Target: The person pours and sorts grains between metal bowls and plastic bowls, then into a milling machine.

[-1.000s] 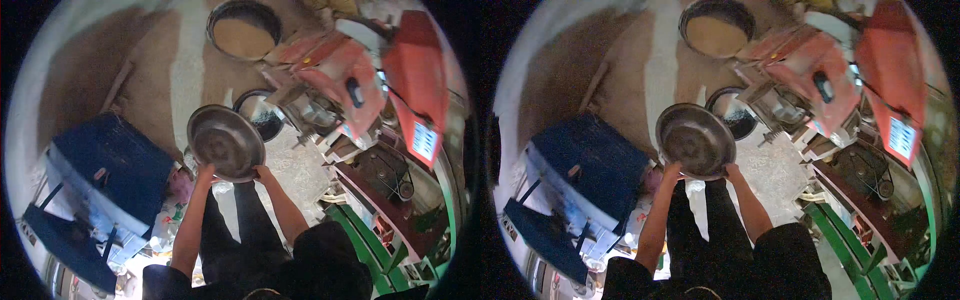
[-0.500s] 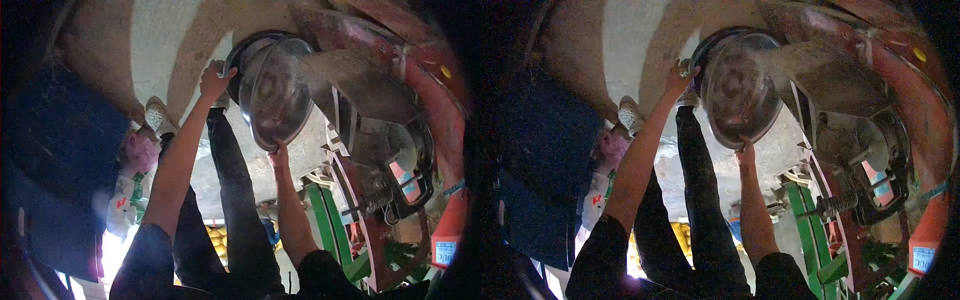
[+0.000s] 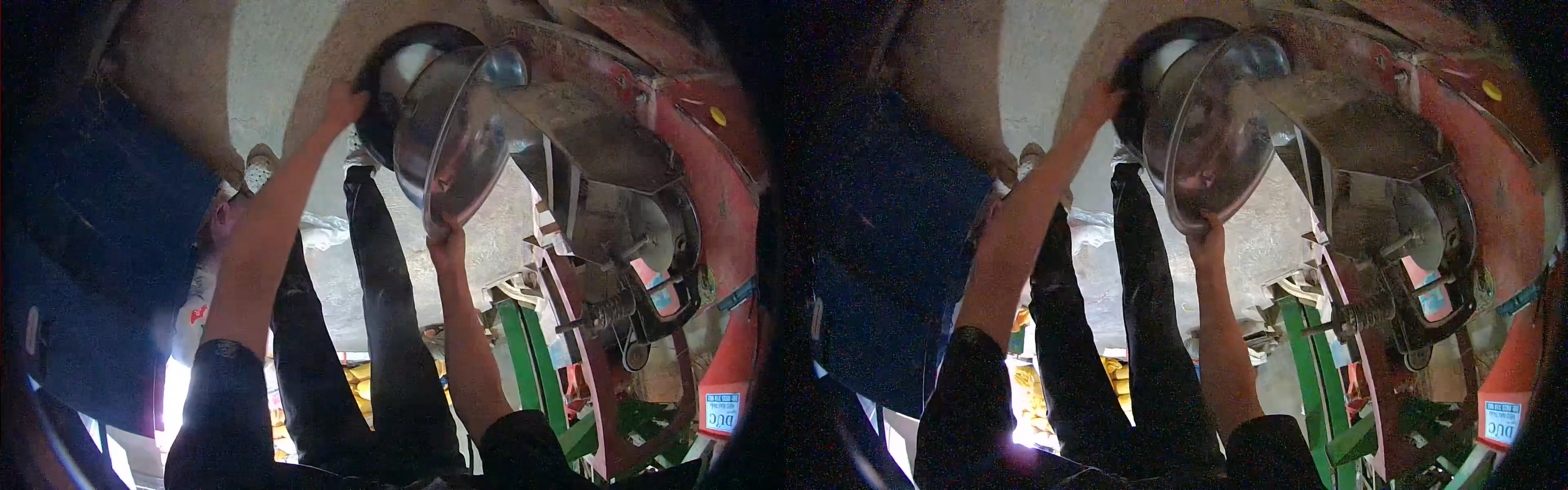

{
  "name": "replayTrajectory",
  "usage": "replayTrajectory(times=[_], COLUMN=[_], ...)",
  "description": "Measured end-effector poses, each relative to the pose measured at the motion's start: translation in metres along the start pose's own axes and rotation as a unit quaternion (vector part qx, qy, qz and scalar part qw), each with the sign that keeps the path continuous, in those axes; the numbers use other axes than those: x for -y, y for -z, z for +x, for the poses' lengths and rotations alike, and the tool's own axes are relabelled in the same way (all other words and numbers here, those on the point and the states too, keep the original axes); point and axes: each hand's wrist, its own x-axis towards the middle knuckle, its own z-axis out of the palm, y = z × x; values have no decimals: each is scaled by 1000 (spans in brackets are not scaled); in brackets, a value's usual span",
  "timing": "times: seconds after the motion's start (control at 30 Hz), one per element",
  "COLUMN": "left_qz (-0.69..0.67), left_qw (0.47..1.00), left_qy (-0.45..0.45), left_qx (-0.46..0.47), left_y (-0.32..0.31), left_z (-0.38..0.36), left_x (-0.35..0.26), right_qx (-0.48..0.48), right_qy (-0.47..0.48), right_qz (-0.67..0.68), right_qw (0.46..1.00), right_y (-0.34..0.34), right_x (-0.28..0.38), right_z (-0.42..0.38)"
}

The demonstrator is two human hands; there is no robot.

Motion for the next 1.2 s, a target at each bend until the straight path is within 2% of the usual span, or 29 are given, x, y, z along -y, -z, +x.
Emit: replayTrajectory(times=[0.07, 0.13, 0.2, 0.27, 0.3, 0.33, 0.37, 0.4, 0.47, 0.5, 0.53, 0.57, 0.6, 0.63, 0.67, 0.7, 0.73, 0.8, 0.9, 0.93, 1.0, 1.07, 1.13, 1.2], left_qz=[-164, -83, -51, -88, -82, -90, -98, -93, -252, -269, -267, -288, -308, -308, -353, -398, -402, -443, -503, -506, -546, -530, -449, -425], left_qw=[984, 991, 990, 976, 977, 956, 928, 928, 879, 861, 862, 841, 819, 819, 790, 757, 756, 752, 721, 721, 730, 745, 808, 823], left_qy=[65, -30, 81, 122, 119, 141, 161, 158, 101, 173, 172, 199, 225, 224, 225, 223, 218, 251, 242, 238, 206, 216, 172, 131], left_qx=[-8, -99, -107, -159, -160, -241, -320, -323, -391, -395, -395, -412, -429, -429, -448, -467, -469, -418, -409, -410, -355, -342, -340, -355], left_y=[62, 87, 131, 174, 176, 175, 178, 184, 195, 201, 207, 212, 216, 217, 215, 215, 216, 220, 223, 222, 219, 221, 216, 235], left_z=[-34, -37, -64, -104, -106, -111, -115, -119, -130, -133, -138, -145, -154, -161, -168, -174, -182, -203, -231, -238, -252, -261, -261, -274], left_x=[-19, 27, 26, -11, 4, 30, 48, 57, 67, 64, 54, 45, 39, 46, 53, 58, 59, 52, 15, 12, 8, -8, -10, -62], right_qx=[-11, -24, -4, -38, -44, -49, -58, -61, -65, -80, -106, -105, -94, -87, -81, -127, -172, -169, -73, -69, -30, 1, 32, 217], right_qy=[5, 7, 45, 39, 36, 46, 62, 86, 201, 247, 118, 117, 76, 57, 38, -17, -71, -63, -14, -11, 15, 59, 108, 63], right_qz=[0, 3, 17, 42, 49, 40, 14, -32, -300, -361, -154, -154, -113, -91, -69, -84, -99, -83, -190, -189, -331, -348, -362, -216], right_qw=[1000, 1000, 999, 998, 997, 997, 996, 994, 930, 896, 975, 976, 986, 990, 994, 988, 978, 980, 979, 980, 943, 936, 925, 950], right_y=[-6, -8, -4, 9, 16, 25, 34, 44, 83, 98, 82, 67, 60, 51, 41, 27, 11, -4, -3, -11, -27, -57, -102, -149], right_x=[-8, -17, -26, -35, -39, -41, -42, -43, -45, -45, -38, -35, -30, -26, -22, -17, -11, -6, 4, 4, 5, 0, -8, -15], right_z=[6, 14, 32, 61, 78, 93, 112, 130, 177, 199, 195, 188, 186, 179, 171, 160, 147, 133, 125, 117, 97, 68, 21, -40])
